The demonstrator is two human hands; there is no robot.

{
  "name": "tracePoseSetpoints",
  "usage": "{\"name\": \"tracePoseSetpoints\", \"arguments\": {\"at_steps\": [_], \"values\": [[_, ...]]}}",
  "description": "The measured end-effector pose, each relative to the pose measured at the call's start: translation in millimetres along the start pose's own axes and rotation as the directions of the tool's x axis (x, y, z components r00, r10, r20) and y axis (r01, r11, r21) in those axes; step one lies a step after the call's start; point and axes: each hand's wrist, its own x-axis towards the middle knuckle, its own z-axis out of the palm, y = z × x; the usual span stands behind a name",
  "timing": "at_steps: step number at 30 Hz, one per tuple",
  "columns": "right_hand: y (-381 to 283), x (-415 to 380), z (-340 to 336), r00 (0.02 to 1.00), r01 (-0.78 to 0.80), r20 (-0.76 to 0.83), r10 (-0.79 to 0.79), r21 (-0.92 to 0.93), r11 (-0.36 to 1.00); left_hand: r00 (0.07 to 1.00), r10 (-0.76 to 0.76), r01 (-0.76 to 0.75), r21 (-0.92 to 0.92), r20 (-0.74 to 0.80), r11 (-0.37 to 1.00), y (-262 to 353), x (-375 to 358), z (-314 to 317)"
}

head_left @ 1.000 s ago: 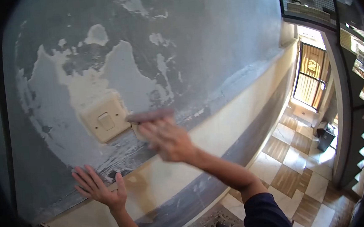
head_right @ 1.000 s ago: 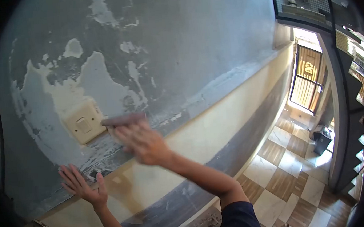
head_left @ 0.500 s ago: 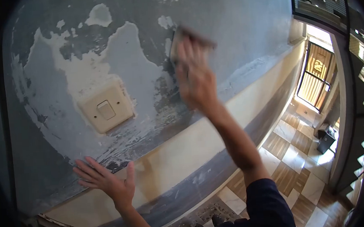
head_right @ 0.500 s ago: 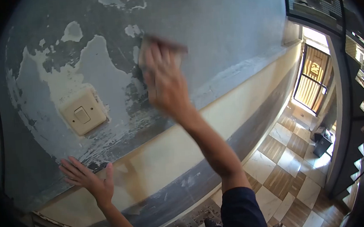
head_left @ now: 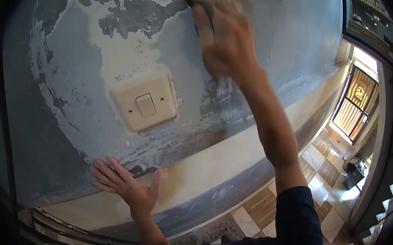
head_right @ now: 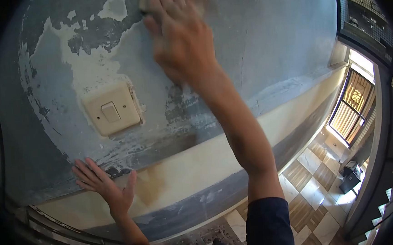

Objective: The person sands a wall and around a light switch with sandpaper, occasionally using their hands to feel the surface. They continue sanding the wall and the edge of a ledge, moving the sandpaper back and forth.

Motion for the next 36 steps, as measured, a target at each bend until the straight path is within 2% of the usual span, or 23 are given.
{"name": "tracePoseSetpoints", "arguments": {"at_steps": [2, 4, 7, 8, 9, 11, 13, 15, 18, 20, 22, 23, 25, 26, 28, 30, 32, 33, 34, 35, 36], "values": [[-7.1, 25.0, 0.4, 0.957, 0.154, -0.225, -0.183, -0.138, 0.978, 1.000, 0.007, -0.006, -0.006, 0.025, 1.000, -2.8, -6.3, 1.2], [-7.9, -36.0, 4.7, 1.000, 0.008, 0.000, -0.008, -0.019, 1.000, 0.999, -0.001, 0.002, -0.019, 0.039, 1.000, -3.3, -11.2, 1.1], [-41.2, -132.0, -14.7, 0.982, -0.149, 0.115, 0.147, 0.008, 0.989, 0.998, 0.014, -0.013, -0.024, 0.055, 1.000, -7.6, -7.4, 2.5], [-54.1, -142.0, -21.1, 0.966, -0.213, 0.156, 0.206, 0.033, 0.976, 0.995, 0.032, -0.030, -0.026, 0.099, 0.999, -7.9, -11.9, -1.2], [-49.0, -141.5, -19.9, 0.965, -0.208, 0.172, 0.197, 0.050, 0.977, 0.994, 0.010, -0.008, -0.016, 0.105, 1.000, -4.2, -13.8, -1.5], [-33.3, -122.3, -6.4, 0.995, -0.085, 0.043, 0.085, 0.005, 0.996, 0.993, -0.029, 0.035, -0.048, 0.113, 0.998, 2.5, -8.6, -1.6], [-12.1, -51.9, 5.5, 0.998, -0.010, -0.064, 0.008, -0.044, 0.999, 0.994, -0.038, 0.040, -0.014, 0.105, 0.999, 7.1, -8.1, 0.1], [1.2, 21.7, 0.9, 0.999, 0.026, -0.028, -0.026, -0.004, 1.000, 0.997, -0.053, 0.055, -0.053, 0.047, 0.997, 11.8, -5.4, 5.1], [2.0, 14.9, 9.1, 0.996, 0.029, -0.088, -0.032, -0.041, 0.999, 0.999, -0.045, 0.047, -0.071, 0.029, 0.996, 12.1, -6.5, 7.5], [-13.7, -47.9, 0.8, 1.000, -0.004, 0.006, 0.005, -0.057, 0.998, 0.998, -0.040, 0.043, -0.074, 0.044, 0.996, 10.6, -11.1, 6.1], [-40.3, -126.0, -14.1, 0.977, -0.154, 0.146, 0.153, -0.003, 0.988, 0.998, -0.041, 0.044, -0.074, 0.044, 0.996, 10.0, -7.7, 8.7], [-52.8, -155.0, -20.3, 0.977, -0.152, 0.158, 0.145, 0.036, 0.988, 0.998, -0.033, 0.036, -0.067, 0.056, 0.997, 9.2, -9.3, 8.0], [-72.5, -191.2, -35.1, 0.927, -0.247, 0.287, 0.241, -0.014, 0.969, 0.997, -0.024, 0.027, -0.050, 0.069, 0.998, 6.5, -11.1, 6.7], [-72.5, -189.9, -35.2, 0.926, -0.251, 0.287, 0.244, -0.012, 0.968, 0.998, -0.022, 0.026, -0.055, 0.061, 0.998, 6.7, -10.0, 7.3], [-72.9, -187.5, -38.8, 0.923, -0.278, 0.280, 0.266, 0.005, 0.961, 0.997, -0.008, 0.013, -0.067, 0.077, 0.998, 7.0, -12.1, 8.0], [-53.8, -185.1, -37.3, 0.951, -0.212, 0.240, 0.197, 0.041, 0.976, 0.998, -0.006, 0.011, -0.086, 0.057, 0.996, 4.8, -12.6, 10.1], [-10.1, -174.0, -30.1, 0.990, -0.100, 0.093, 0.108, -0.085, 0.991, 0.997, -0.010, 0.015, -0.068, 0.080, 0.998, 6.7, -13.3, 8.3], [-7.4, -143.0, -32.6, 0.939, -0.341, 0.025, 0.342, -0.055, 0.939, 0.997, -0.015, 0.019, -0.054, 0.074, 0.998, 6.0, -11.8, 8.0], [-3.1, -120.9, -35.1, 0.899, -0.438, -0.005, 0.438, -0.045, 0.898, 0.997, -0.014, 0.018, -0.052, 0.078, 0.998, 4.8, -11.0, 8.1], [-7.4, -130.0, -27.0, 0.898, -0.440, 0.000, 0.441, -0.047, 0.897, 0.996, -0.019, 0.023, -0.048, 0.083, 0.999, 4.9, -12.1, 8.0], [-17.1, -146.0, -10.1, 0.943, -0.332, -0.012, 0.331, -0.047, 0.942, 0.996, -0.021, 0.025, -0.045, 0.087, 0.999, 4.9, -13.0, 8.1]]}}
